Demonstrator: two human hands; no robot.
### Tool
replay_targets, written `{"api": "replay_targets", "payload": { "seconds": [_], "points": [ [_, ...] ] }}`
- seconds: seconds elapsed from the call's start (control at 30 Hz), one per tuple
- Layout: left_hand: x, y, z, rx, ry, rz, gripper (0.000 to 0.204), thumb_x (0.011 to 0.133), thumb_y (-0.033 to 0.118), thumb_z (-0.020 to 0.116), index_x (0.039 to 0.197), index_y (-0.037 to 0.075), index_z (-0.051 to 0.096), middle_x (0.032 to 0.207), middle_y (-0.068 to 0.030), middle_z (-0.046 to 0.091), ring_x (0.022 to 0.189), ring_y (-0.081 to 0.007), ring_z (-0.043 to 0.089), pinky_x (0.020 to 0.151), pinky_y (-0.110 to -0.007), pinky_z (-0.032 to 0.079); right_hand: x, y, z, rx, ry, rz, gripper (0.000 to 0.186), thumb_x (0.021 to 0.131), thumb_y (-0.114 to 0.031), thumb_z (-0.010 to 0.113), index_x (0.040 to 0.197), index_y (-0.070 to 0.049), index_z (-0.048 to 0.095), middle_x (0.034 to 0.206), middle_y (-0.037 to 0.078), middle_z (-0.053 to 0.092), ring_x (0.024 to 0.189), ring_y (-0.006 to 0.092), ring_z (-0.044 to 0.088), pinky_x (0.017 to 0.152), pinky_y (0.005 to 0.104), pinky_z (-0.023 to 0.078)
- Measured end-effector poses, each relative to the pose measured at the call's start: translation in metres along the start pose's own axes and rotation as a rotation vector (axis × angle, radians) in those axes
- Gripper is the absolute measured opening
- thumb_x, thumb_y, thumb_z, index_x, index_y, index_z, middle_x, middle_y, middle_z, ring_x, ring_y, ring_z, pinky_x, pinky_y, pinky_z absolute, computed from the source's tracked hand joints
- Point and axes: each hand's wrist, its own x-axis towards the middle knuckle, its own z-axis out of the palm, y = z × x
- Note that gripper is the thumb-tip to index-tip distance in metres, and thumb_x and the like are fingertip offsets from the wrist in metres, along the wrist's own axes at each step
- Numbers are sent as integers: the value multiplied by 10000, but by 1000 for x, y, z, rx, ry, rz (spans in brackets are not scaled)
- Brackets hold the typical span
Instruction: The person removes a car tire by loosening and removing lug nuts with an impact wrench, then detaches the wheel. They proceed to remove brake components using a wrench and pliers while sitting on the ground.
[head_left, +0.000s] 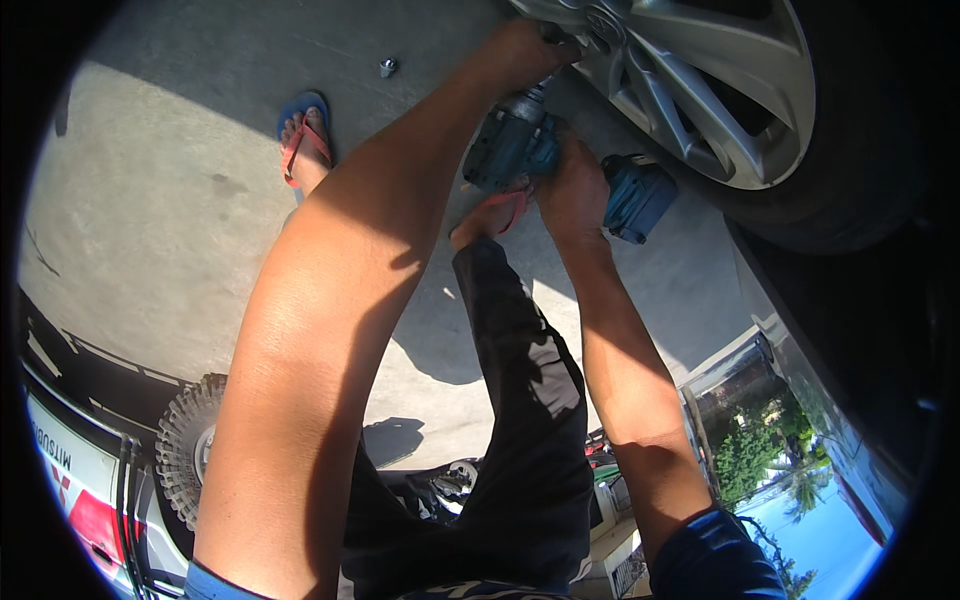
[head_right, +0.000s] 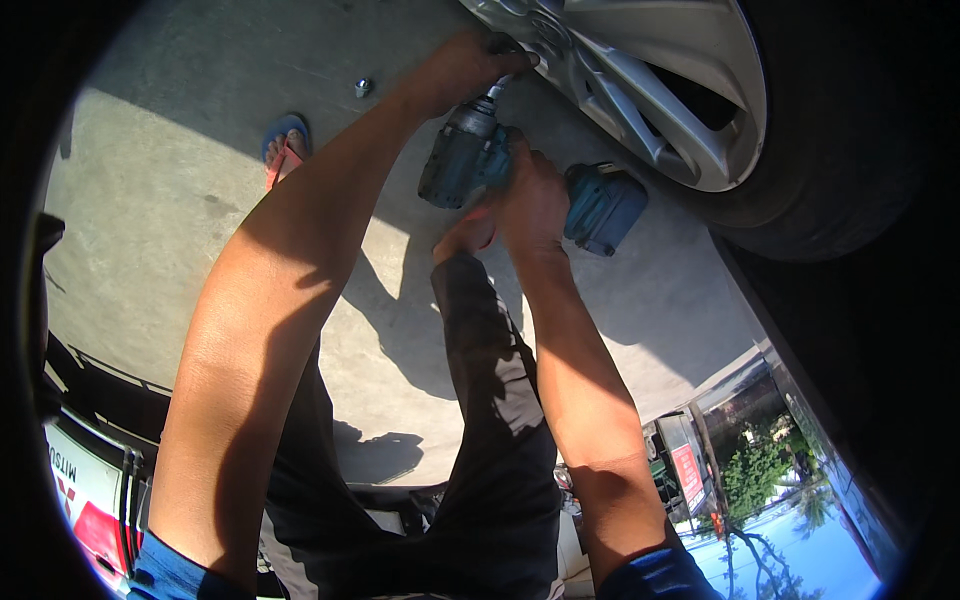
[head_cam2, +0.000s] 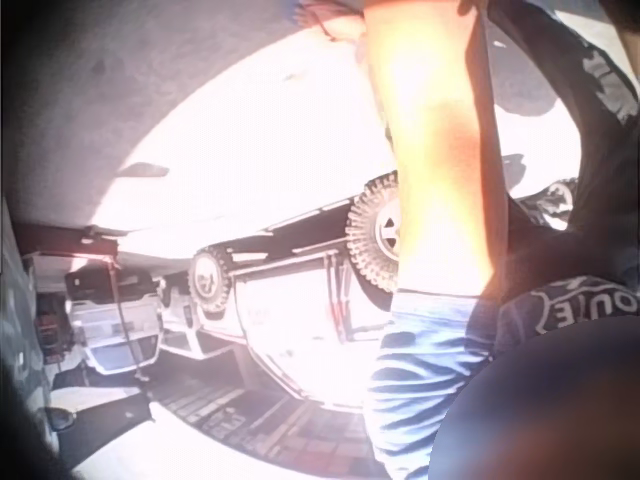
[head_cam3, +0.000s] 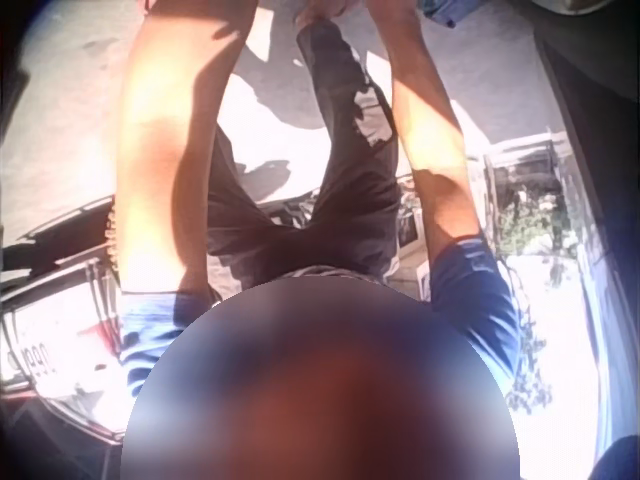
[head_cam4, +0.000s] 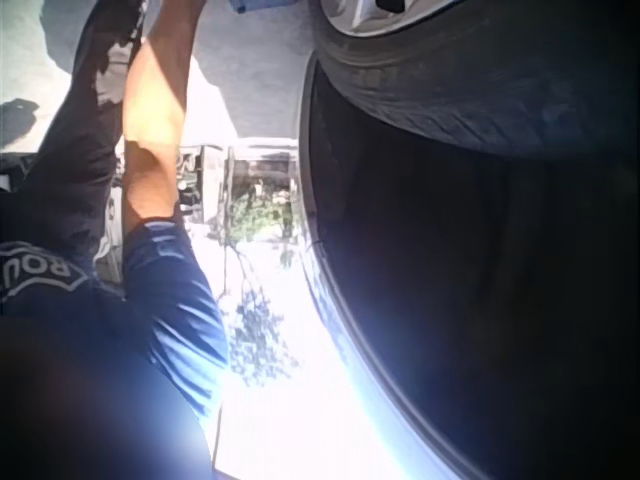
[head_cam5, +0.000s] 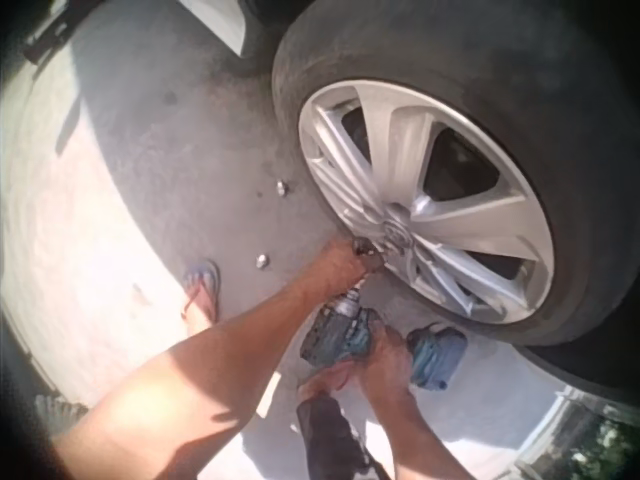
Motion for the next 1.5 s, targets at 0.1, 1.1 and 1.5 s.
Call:
{"api": "replay_targets", "payload": {
  "seconds": [0.1,1.1,1.5],
  "points": [
    [-31,-20,-9,-138,94,-148,498,897,448,660,1104,-4,689,970,-122,704,906,-203,632,843,-331,472,-15,-9,-7,-9,-139,-82,628,734,-84,747,1328,-112,545,1048,171,663,989,380,652,837,464,533],
    [-78,-177,-182,46,382,-725,394,938,354,601,1187,51,639,1144,-242,660,1090,-396,643,922,-480,513,352,-382,106,-431,-302,-889,570,811,-109,735,1340,-95,521,1202,228,613,1159,383,584,991,472,480],
    [-19,-220,-86,184,346,-690,454,987,322,506,1303,-3,491,1089,-222,687,1078,-369,655,889,-449,546,376,-308,128,-308,30,-959,597,805,-135,723,1360,-106,504,1394,196,438,1305,401,409,1058,493,394]
  ]
}}
